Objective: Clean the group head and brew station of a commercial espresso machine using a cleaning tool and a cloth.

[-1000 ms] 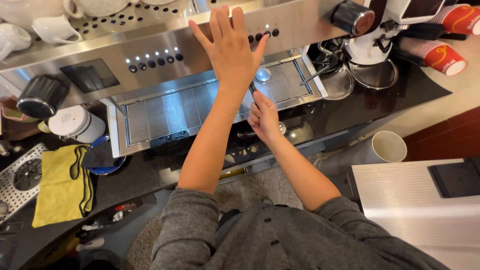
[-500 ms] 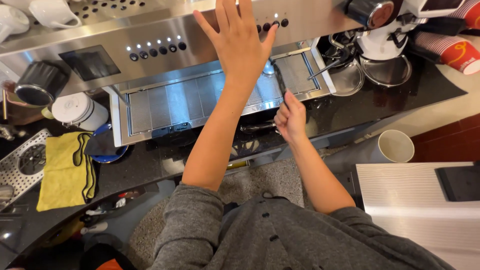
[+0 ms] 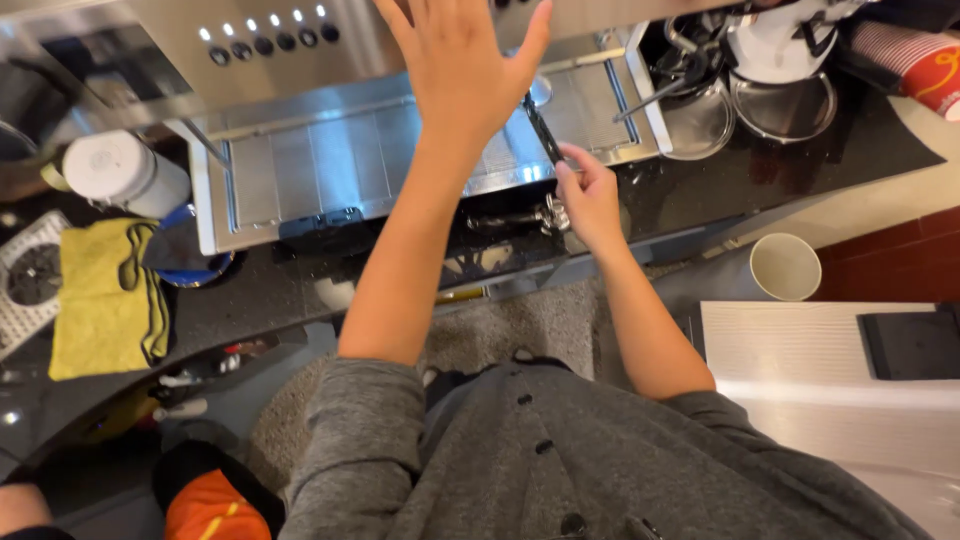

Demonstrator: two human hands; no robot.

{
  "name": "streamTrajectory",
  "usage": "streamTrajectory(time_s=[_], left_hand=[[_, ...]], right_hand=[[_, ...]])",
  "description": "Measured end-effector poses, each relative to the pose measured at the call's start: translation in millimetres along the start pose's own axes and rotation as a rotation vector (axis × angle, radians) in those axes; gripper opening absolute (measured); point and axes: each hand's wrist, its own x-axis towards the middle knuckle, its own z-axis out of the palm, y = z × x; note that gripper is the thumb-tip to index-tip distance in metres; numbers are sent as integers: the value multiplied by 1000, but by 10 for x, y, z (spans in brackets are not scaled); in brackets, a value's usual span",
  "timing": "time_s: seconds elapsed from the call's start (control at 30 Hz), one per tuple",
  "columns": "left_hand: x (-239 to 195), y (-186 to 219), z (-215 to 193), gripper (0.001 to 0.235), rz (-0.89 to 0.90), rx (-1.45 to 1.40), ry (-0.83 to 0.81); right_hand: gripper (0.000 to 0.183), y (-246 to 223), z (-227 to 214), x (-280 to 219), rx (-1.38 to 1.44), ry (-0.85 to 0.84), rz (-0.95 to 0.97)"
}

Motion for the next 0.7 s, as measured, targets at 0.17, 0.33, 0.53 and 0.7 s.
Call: streamTrajectory(time_s=[0.17,0.33,0.53,0.7], left_hand=[[-828,-27,-494,40,208,-583,3],[-2046,-294,-352,17,26,-669,-243],[-2802,-428,-376,17,-359,-755,-270],[-2734,-330,-445,27,-530,-749,-200]], right_hand=[[21,219,-294,-339,-643,-35,-211],[20,203,-342,-408,-758,-73,-201],[19,276,-312,-319,-675,-138,-172],[19,462,-276,-192,-559,-202,-150]])
